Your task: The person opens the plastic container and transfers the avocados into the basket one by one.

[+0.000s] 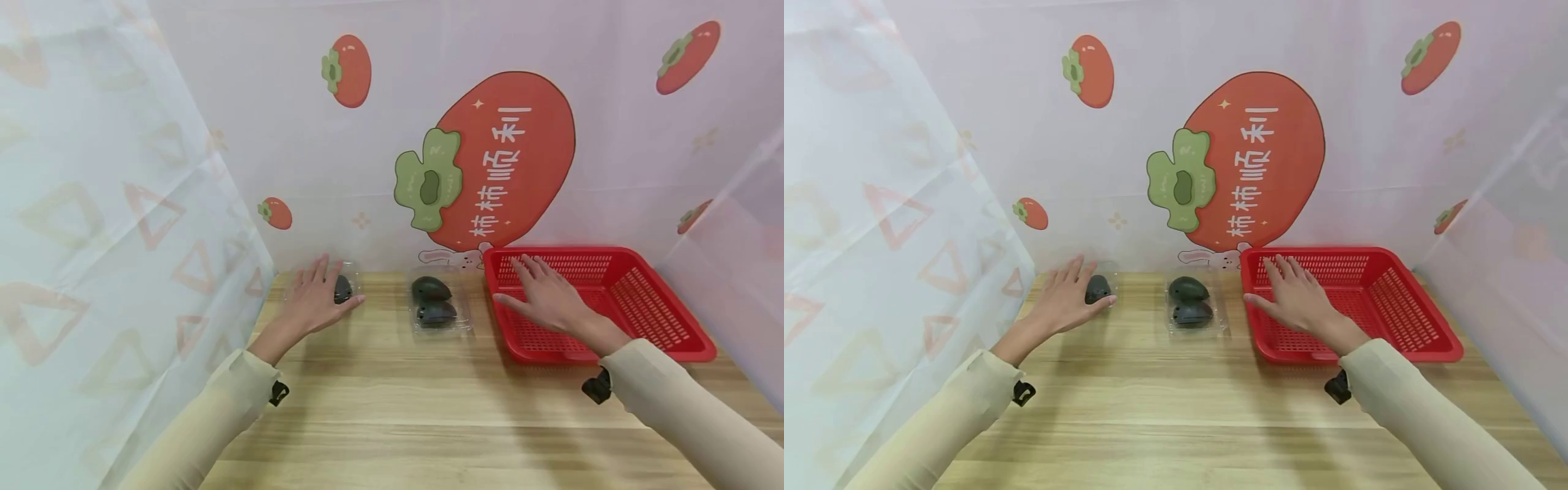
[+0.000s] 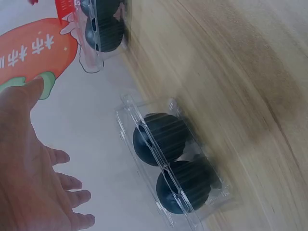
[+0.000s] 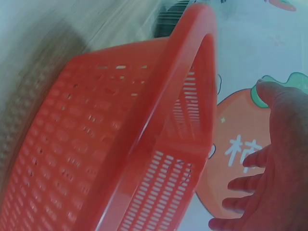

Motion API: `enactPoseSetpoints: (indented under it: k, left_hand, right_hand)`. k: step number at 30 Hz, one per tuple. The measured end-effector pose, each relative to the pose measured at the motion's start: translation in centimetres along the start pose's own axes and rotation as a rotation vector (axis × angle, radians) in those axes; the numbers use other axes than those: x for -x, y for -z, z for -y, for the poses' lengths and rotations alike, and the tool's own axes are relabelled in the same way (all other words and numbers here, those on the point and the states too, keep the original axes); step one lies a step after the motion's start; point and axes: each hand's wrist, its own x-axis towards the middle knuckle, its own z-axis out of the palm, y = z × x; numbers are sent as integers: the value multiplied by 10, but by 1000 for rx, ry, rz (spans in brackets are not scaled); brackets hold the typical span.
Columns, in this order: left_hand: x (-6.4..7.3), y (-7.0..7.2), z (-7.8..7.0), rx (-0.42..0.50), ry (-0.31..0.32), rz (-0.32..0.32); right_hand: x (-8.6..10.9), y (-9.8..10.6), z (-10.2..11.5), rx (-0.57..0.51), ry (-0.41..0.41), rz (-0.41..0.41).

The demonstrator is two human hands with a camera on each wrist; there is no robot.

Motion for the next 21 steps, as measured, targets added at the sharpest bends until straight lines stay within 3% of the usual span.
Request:
enactPoseSetpoints:
  k: [14, 21]
  left_hand:
    - [-12, -5, -12, 70, -88, 1]
    - [-20, -8, -20, 143, -88, 35]
  right_hand:
    - [-7, -3, 21, -14, 33, -33]
    - [-11, -5, 32, -19, 76, -52]
